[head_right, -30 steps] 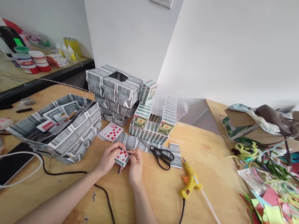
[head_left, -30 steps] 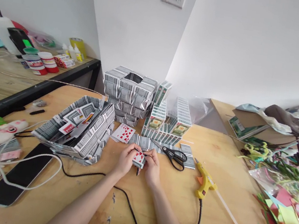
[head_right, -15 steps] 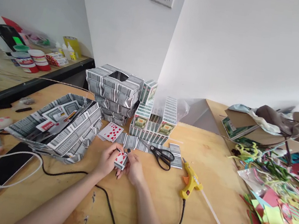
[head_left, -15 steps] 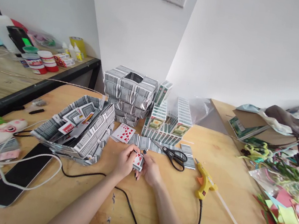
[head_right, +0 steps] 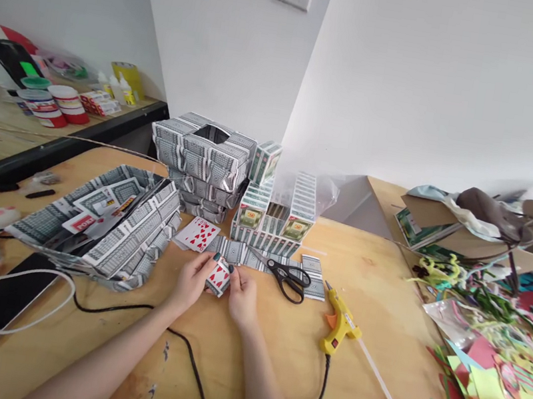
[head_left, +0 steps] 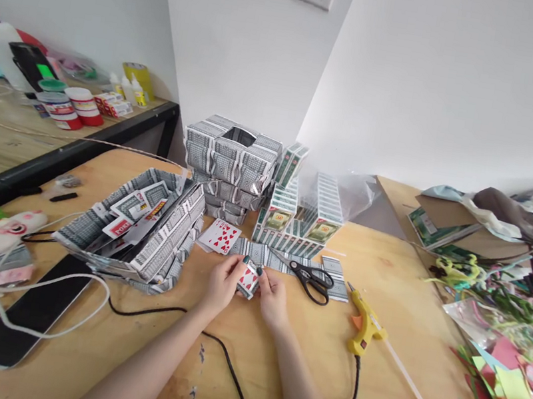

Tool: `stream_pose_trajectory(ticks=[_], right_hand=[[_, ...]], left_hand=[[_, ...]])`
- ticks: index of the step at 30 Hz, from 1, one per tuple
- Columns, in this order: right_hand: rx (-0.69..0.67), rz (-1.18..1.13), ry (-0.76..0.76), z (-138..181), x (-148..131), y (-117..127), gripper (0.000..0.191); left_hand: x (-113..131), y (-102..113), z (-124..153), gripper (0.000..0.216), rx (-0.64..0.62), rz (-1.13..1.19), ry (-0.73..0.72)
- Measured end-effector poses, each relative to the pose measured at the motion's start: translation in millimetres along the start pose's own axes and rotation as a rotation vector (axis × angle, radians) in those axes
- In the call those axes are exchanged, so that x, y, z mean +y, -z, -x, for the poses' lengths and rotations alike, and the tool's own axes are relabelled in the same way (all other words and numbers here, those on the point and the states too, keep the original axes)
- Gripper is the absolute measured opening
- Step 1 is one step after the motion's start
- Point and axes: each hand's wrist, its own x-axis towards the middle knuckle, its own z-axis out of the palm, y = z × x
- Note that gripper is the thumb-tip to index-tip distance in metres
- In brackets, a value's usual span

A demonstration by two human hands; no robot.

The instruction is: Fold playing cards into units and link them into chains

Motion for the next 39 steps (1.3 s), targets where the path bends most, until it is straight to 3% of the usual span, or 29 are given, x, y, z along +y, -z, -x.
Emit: stream_pose_trajectory(ticks=[7, 13, 26, 39], right_hand=[[0.027, 0.152, 0.096, 2.0, -3.2, 0.0, 0.031], [0.076, 0.154, 0.119, 1.8, -5.4, 1.1, 0.028], [-0.091, 0.057, 0.036, 2.3, -14.4, 3.0, 0.034], [-0.080, 0.031, -0.006, 1.7, -14.2, 1.0, 0.022]], left_hand=[[-3.4, -0.3, 1.6, 0.028, -0.047, -0.031, -0.033], [-2.6, -0.2, -1.1, 0.028, -0.041, -0.154, -0.096], [-12.7, -3.5, 4.2, 0.020, -0.014, -0.491, -0.361], [-9.4, -0.9, 4.9, 0.024, -0.006, -0.541, -0.327]])
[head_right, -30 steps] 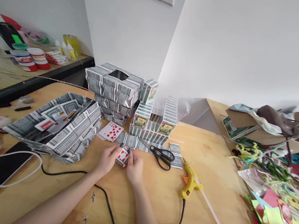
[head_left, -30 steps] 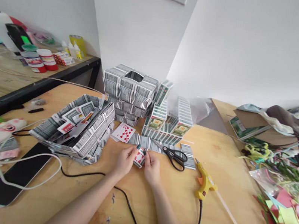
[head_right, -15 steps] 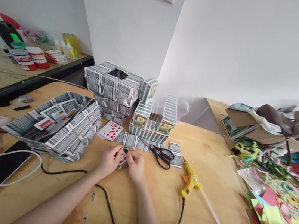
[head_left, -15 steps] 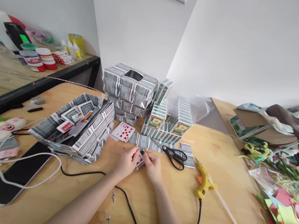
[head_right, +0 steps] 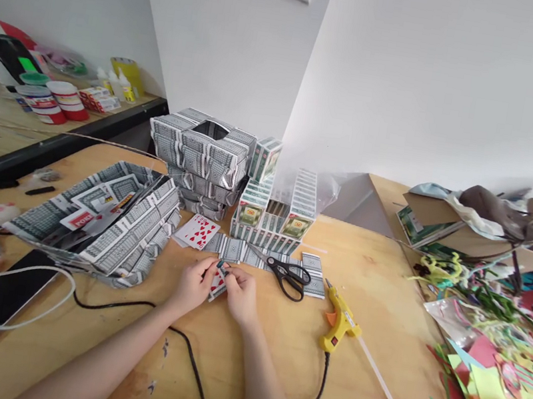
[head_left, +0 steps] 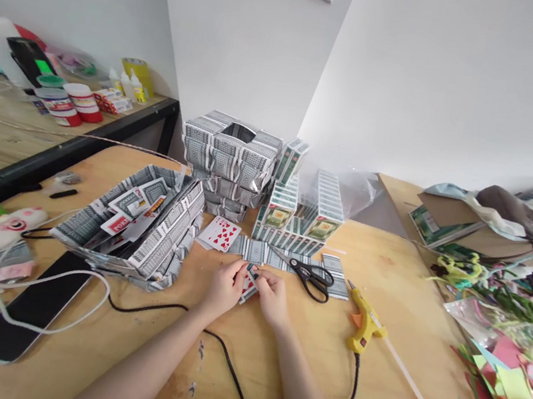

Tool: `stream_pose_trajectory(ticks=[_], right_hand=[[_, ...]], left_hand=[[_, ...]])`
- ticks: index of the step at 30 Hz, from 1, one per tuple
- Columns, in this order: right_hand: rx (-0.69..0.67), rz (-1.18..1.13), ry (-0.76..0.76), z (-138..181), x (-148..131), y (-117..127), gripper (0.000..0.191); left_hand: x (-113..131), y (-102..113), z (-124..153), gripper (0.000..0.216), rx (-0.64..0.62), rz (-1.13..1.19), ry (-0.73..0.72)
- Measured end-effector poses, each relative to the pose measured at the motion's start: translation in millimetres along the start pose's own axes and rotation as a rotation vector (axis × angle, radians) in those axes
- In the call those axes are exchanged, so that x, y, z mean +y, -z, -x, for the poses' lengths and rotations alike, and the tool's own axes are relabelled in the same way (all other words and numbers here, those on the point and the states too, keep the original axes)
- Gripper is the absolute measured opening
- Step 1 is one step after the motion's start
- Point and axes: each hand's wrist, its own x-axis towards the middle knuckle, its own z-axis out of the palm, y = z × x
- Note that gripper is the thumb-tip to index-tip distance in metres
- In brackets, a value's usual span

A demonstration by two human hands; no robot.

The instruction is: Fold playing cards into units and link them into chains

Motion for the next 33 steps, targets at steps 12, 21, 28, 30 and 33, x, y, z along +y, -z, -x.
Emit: stream_pose_trajectory(ticks=[12, 21, 28, 30, 33], right_hand=[[0.008, -0.097, -0.037, 3.9, 7.6, -8.9, 0.029], [0.304, 0.128, 0.102, -1.6, 17.1, -4.2, 0.019], [0.303, 0.335, 0.224, -1.5, 22.0, 3.1, 0.020], [0.274, 0.348, 0.241, -1.2, 22.2, 3.3, 0.022], [0.236, 0.338, 0.220, -0.2, 23.0, 3.3, 0.026]], left_hand=[[-1.1, 1.7, -2.8, 0.027, 0.039, 0.023, 0.066], [0.8, 6.9, -4.1, 0.025, 0.083, 0.101, -0.008], [1.5, 4.1, -4.2, 0.016, 0.093, 0.105, -0.038], [0.1, 3.8, -4.4, 0.016, 0.101, 0.122, -0.021], [-2.8, 4.9, -5.6, 0.018, 0.130, 0.124, 0.006]])
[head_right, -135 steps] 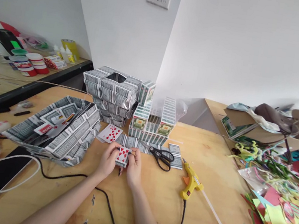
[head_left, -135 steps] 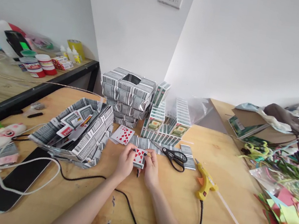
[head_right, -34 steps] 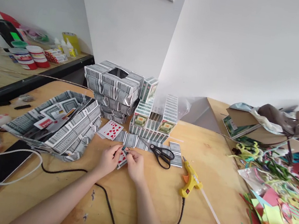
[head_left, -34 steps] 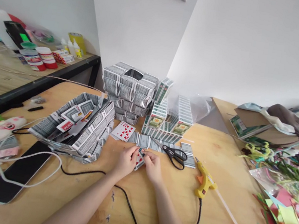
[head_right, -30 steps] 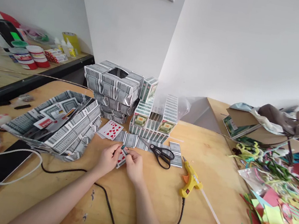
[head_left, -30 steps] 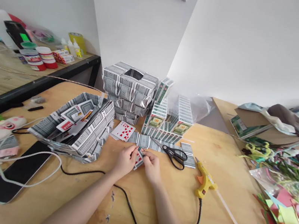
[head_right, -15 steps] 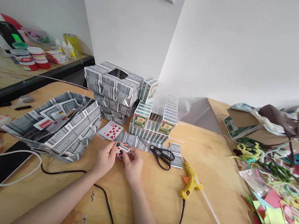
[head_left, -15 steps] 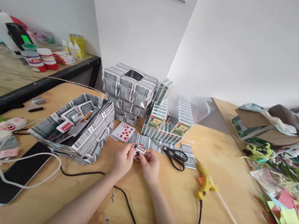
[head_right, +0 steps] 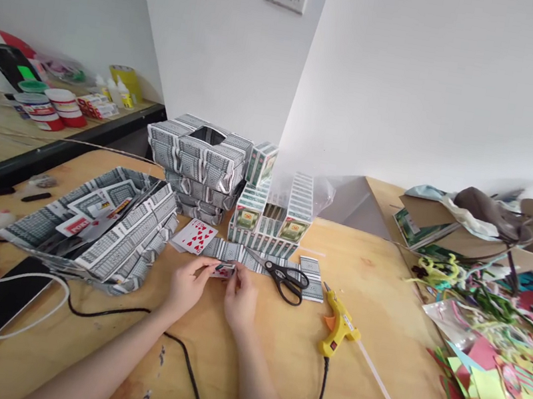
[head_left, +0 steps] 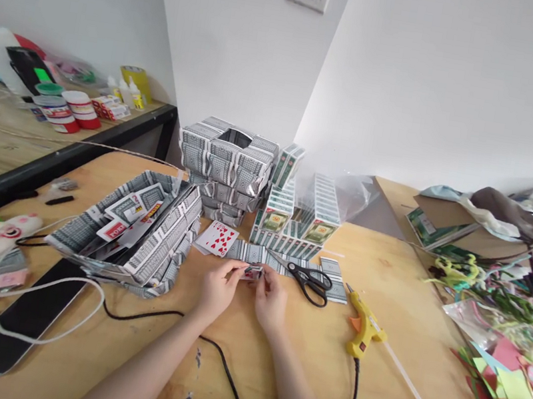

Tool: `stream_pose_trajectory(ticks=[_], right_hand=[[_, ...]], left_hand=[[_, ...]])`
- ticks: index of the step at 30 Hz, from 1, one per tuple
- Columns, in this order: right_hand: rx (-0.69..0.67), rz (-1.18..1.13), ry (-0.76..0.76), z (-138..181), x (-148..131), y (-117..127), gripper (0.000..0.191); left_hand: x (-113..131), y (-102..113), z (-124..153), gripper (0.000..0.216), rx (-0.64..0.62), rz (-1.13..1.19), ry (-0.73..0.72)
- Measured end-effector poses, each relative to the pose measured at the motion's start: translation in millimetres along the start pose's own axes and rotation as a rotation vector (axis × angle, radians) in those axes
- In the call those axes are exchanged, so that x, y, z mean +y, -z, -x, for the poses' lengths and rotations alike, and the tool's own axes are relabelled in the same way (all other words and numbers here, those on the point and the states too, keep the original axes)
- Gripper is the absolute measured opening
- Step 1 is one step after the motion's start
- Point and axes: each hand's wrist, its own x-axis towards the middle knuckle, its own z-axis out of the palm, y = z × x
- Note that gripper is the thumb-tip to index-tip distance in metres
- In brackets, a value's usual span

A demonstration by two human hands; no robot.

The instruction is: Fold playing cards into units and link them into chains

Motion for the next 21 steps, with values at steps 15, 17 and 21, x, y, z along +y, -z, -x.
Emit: stream_pose_trajectory(ticks=[15, 17, 21], right_hand=[[0.049, 0.136, 0.108, 0.2, -5.9, 4.2, 0.019], [0.047, 0.156, 0.104, 1.4, -7.7, 3.5, 0.019], [0.054, 0.188, 0.084, 2.0, -7.1, 2.2, 0.020]], left_hand=[[-2.8, 2.5, 0.7, 0.015, 0.003, -0.079, -0.072], [-4.3, 2.6, 0.4, 0.015, 0.001, -0.076, -0.065], [-3.8, 2.4, 0.7, 0.015, -0.009, -0.091, -0.059]])
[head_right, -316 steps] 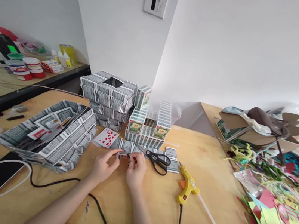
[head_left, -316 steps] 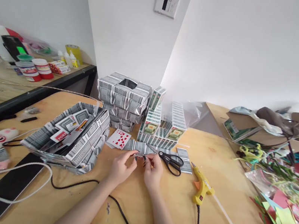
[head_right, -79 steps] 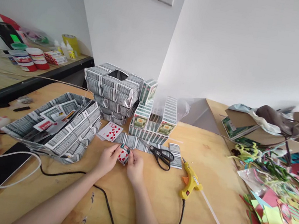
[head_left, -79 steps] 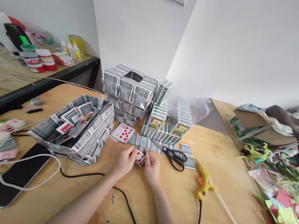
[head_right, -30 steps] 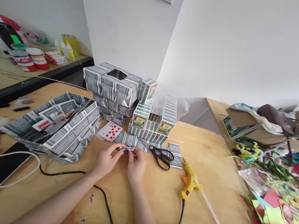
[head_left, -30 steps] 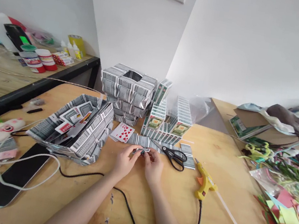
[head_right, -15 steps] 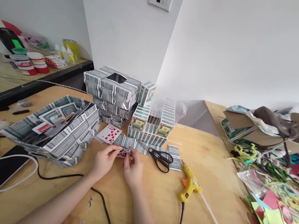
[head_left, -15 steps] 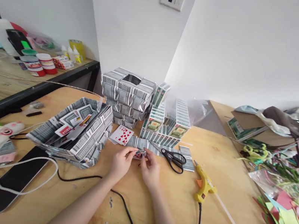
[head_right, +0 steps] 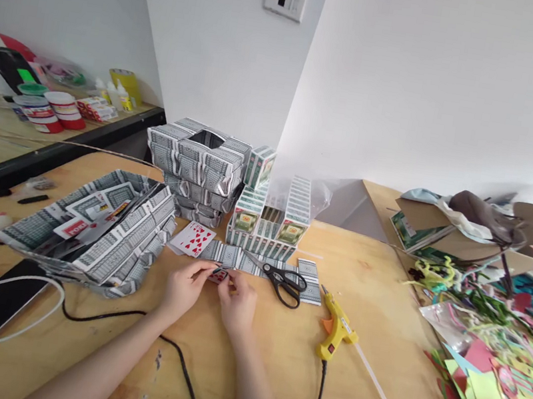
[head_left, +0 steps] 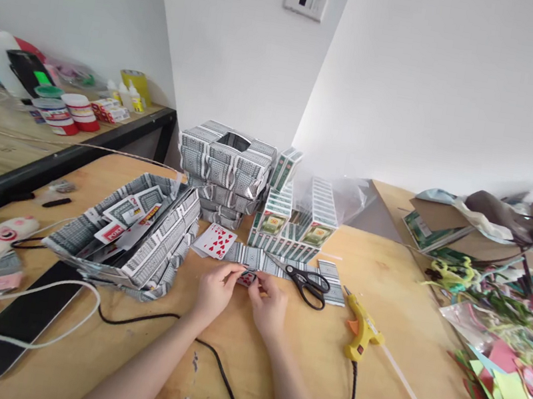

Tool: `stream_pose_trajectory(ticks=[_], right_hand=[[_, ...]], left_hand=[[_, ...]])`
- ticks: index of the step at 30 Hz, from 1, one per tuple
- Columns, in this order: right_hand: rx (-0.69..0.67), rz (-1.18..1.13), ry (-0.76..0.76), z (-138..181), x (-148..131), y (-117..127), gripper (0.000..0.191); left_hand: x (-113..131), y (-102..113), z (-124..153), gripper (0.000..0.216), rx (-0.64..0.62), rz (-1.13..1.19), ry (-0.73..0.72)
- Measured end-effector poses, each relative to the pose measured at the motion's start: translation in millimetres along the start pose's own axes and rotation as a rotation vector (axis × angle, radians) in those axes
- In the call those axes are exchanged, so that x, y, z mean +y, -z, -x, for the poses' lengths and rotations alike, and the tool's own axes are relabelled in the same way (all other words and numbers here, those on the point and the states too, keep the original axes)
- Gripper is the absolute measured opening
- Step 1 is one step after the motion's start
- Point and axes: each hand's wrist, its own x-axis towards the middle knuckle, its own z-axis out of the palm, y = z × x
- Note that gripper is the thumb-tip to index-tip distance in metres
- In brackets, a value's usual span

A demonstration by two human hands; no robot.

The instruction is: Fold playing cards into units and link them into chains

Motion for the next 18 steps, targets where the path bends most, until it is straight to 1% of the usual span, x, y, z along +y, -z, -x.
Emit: stream_pose_trajectory(ticks=[5, 9, 11, 15, 18], right_hand=[[0.030, 0.061, -0.016, -1.1, 3.2, 1.7, 0.022], [-0.017, -0.051, 0.006, -1.9, -0.5, 3.5, 0.021], [-0.020, -0.084, -0.006, -2.5, -1.6, 3.4, 0.019], [0.045, -0.067, -0.060, -4.7, 2.7, 3.2, 0.019], [0.071, -0.044, -0.070, -5.8, 5.8, 4.0, 0.021]], left_hand=[[3.1, -0.8, 0.7, 0.016, 0.004, 0.000, -0.001], [3.0, -1.6, 0.8, 0.016, 0.016, -0.008, 0.017], [3.0, -2.2, 0.6, 0.016, 0.015, -0.004, 0.019], [3.0, -5.2, 1.1, 0.015, -0.008, 0.006, 0.012], [1.6, -8.6, 2.5, 0.022, -0.051, 0.018, -0.008]])
